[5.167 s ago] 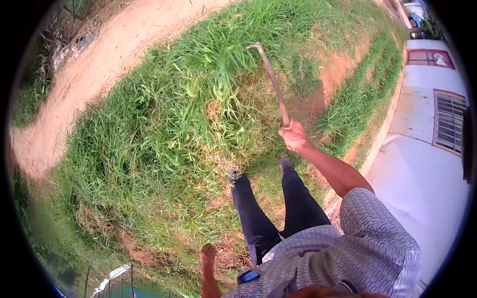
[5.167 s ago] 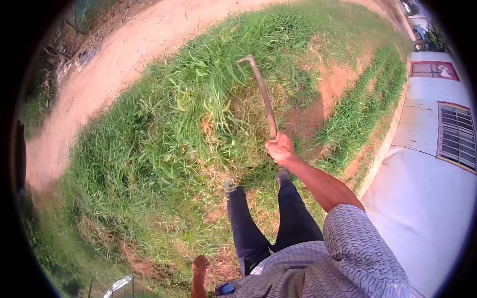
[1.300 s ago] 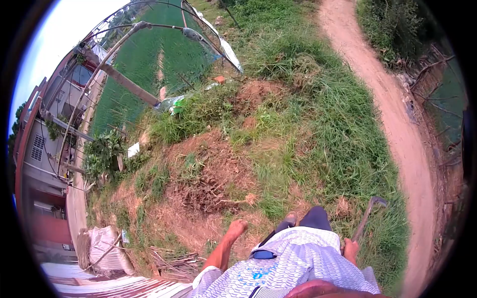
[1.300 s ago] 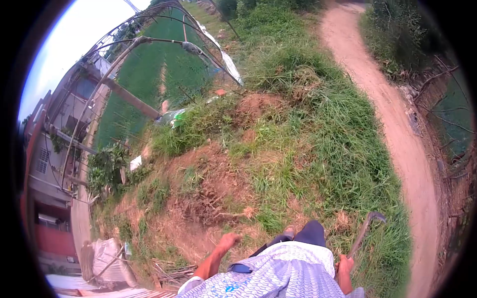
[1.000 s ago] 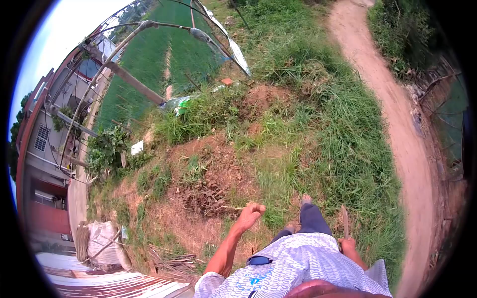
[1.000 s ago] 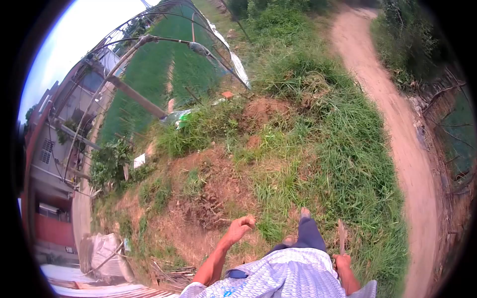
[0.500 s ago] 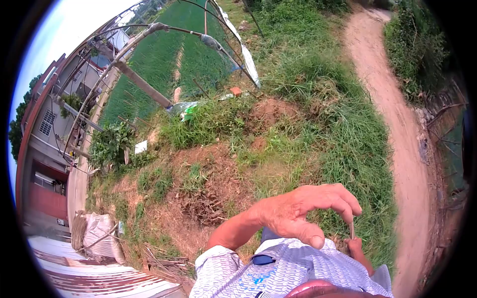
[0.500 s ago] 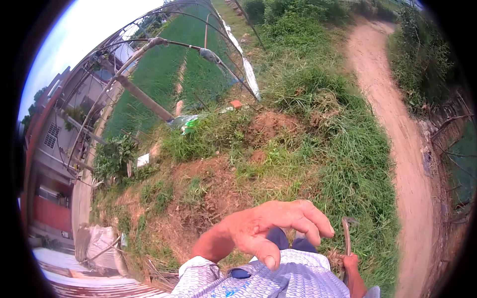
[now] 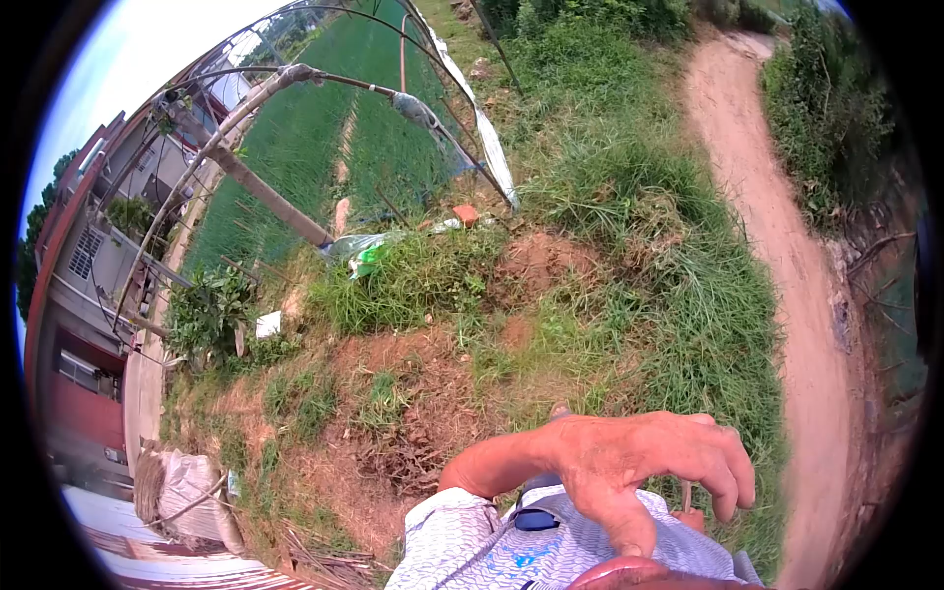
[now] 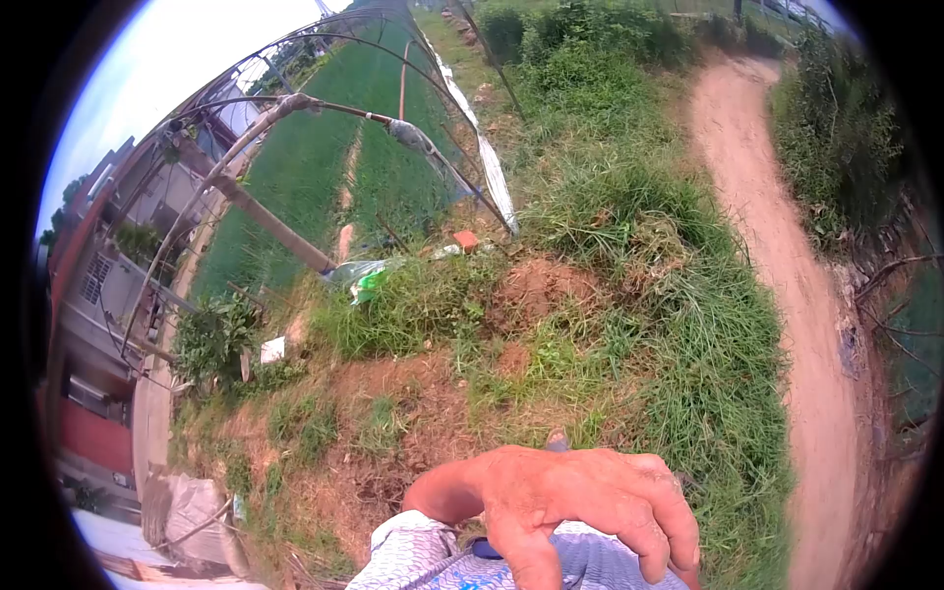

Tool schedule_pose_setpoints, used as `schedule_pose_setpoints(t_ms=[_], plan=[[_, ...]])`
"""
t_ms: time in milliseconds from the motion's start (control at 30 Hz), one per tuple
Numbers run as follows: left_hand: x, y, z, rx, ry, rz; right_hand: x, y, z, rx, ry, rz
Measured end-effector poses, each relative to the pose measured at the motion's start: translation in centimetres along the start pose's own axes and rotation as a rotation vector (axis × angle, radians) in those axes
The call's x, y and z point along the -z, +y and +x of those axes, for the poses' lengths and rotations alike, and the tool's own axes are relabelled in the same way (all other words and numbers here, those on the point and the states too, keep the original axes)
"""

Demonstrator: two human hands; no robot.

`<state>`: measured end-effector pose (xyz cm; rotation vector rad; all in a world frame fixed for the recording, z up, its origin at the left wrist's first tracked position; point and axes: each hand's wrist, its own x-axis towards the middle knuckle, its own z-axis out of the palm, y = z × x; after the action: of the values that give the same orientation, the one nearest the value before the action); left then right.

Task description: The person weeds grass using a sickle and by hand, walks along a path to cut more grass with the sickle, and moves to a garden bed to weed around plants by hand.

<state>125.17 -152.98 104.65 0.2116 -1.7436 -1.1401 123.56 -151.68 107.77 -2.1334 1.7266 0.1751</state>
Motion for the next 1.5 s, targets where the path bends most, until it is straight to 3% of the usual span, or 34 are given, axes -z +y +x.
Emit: schedule_pose_setpoints(t_ms=[300,600,767,800,867,1100,1200,1267,1367,1433,1467,1500], plan=[[10.5,2.1,-1.8,-0.119,0.118,0.052,2.4,-11.4,5.3,0.049,0.0,-0.071],[20.2,1.3,-3.4,-0.133,0.179,0.057,-2.3,-11.1,16.8,0.079,-0.061,-0.193],[27.7,-1.2,-3.1,-0.031,0.244,0.036,-8.2,-3.6,28.4,0.078,-0.086,-0.253],[29.5,-2.0,-2.7,-0.032,0.254,0.039,-9.5,-1.5,31.0,0.199,-0.245,0.021],[33.1,-3.5,-1.5,-0.059,0.237,0.074,-11.8,1.8,36.1,0.22,-0.365,0.163],[41.7,-6.6,0.8,-0.092,0.241,0.119,-15.5,9.5,50.2,0.039,-0.489,0.26],[45.3,-8.0,-0.2,0.086,0.265,0.233,-16.8,10.5,55.3,-0.043,-0.501,0.279],[49.1,-10.2,-3.3,0.447,0.18,0.274,-18.2,10.8,58.3,-0.105,-0.495,0.313],[52.2,-17.4,-13.0,0.873,0.674,0.281,-21.9,11.2,62.7,-0.182,-0.416,0.468],[51.8,-23.2,-23.4,1.186,0.995,0.507,-22.4,9.2,64.1,-0.258,-0.462,0.475],[50.7,-25.3,-28.6,1.375,1.178,0.478,-22.7,7.9,64.7,-0.326,-0.502,0.494],[49.8,-25.9,-32.9,1.625,1.111,0.597,-23.0,6.5,65.3,-0.334,-0.504,0.487]])
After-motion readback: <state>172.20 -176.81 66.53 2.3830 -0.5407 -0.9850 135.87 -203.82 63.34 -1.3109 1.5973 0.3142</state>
